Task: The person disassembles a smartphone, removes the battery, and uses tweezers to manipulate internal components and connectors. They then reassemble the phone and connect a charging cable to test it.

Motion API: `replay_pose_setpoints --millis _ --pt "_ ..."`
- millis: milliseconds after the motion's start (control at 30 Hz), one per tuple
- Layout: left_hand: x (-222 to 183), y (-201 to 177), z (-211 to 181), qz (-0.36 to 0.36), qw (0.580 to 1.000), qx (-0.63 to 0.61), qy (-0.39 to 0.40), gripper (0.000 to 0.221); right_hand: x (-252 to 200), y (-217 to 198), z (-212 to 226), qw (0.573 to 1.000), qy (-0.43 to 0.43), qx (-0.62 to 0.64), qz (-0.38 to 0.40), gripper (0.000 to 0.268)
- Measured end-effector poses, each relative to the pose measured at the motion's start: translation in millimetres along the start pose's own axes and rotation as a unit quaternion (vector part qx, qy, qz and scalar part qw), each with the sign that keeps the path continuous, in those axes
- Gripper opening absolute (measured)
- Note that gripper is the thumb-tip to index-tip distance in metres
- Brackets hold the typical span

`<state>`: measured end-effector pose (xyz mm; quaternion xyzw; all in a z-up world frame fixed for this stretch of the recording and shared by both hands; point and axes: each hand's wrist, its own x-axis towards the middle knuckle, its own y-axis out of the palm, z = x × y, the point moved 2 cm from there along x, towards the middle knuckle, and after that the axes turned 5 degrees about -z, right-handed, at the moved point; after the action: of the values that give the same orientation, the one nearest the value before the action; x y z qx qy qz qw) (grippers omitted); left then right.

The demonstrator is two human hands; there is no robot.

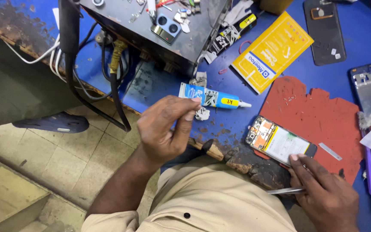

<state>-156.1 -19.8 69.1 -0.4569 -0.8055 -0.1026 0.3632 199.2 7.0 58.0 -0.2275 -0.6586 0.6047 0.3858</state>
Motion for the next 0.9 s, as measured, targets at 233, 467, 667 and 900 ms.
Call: replay_pose_setpoints --millis 233,467,667,900 --pt "9.5 -29.1 6.6 -0.08 0.996 0.045 0.006 0.016 -38.2 23.3 -52.2 0.955 0.092 0.26 -0.109 0.031" --pt "16.4 -56.2 21.9 -0.166 0.981 0.097 0.019 0.006 -99.4 79.8 -124.7 0.866 -0.001 0.425 -0.263 0.022" --pt "20.9 -68.6 41.6 -0.209 0.976 0.054 -0.027 0.029 -114.2 104.8 -215.4 0.909 -0.047 0.393 0.133 0.021" --pt "49.8 -72.9 38.8 -0.117 0.98 0.16 -0.011 0.016 -129.6 123.6 -215.5 0.905 0.056 0.413 0.082 0.022"
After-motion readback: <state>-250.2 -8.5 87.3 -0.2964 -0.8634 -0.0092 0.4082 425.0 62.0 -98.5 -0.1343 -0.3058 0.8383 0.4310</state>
